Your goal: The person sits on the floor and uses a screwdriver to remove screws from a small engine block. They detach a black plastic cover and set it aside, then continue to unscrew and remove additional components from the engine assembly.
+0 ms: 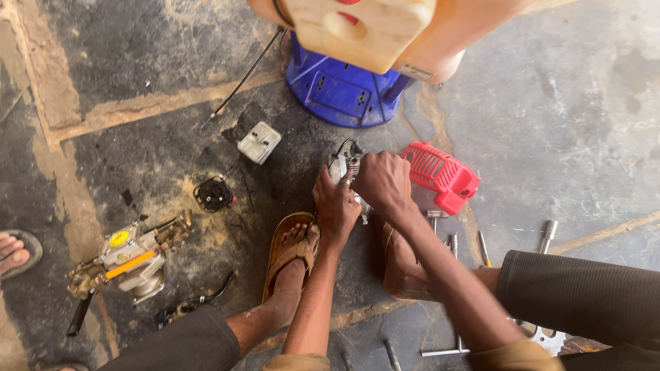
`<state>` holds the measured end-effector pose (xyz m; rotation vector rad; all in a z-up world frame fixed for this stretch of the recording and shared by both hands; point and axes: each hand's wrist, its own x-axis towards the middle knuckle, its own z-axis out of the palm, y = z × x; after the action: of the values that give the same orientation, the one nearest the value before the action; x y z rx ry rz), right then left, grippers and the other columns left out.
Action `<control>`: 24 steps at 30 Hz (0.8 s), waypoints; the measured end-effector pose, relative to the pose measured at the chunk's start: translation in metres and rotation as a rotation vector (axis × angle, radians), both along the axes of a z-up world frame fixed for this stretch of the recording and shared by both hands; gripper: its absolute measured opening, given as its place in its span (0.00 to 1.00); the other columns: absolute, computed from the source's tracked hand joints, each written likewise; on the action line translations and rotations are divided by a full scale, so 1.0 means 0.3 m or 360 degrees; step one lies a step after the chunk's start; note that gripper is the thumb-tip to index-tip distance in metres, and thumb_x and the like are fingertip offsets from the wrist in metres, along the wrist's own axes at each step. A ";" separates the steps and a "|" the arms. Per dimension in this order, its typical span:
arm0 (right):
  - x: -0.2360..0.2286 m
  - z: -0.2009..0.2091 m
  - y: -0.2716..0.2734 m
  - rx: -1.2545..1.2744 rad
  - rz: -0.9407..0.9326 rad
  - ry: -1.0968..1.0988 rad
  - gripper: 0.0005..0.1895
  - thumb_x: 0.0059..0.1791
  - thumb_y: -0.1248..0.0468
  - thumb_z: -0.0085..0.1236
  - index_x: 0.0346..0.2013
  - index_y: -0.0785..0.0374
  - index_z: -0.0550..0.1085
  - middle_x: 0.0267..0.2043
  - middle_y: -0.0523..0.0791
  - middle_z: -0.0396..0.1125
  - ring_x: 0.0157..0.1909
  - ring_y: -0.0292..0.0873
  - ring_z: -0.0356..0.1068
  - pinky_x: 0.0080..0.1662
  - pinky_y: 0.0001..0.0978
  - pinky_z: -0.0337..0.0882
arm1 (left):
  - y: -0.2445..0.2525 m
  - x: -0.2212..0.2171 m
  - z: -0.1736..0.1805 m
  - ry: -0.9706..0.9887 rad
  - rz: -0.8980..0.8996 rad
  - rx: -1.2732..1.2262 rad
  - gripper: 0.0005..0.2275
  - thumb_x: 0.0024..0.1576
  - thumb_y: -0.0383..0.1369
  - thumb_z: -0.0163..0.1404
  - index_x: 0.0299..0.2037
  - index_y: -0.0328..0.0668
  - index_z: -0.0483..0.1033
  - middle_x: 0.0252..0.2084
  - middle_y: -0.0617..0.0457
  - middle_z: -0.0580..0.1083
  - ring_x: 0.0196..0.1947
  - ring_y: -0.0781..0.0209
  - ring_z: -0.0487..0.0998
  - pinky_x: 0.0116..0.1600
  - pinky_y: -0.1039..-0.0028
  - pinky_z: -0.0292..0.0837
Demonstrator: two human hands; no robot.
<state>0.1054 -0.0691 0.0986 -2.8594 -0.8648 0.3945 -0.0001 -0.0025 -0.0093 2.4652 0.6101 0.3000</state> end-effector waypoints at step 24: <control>0.095 0.026 -0.215 0.0158 0.0706 0.0018 0.04 0.35 0.68 0.64 0.24 0.59 0.79 0.18 0.50 0.67 0.24 0.56 0.66 0.31 0.47 0.64 | 0.014 -0.004 0.002 0.0104 -0.0056 0.0089 0.21 0.51 0.33 0.59 0.57 0.45 0.79 0.67 0.28 0.61 0.65 0.36 0.66 0.66 0.48 0.62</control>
<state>0.1340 -0.1335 0.1066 -2.5562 -1.4740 0.3964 -0.0014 0.0016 -0.0087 2.5449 0.5918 0.2264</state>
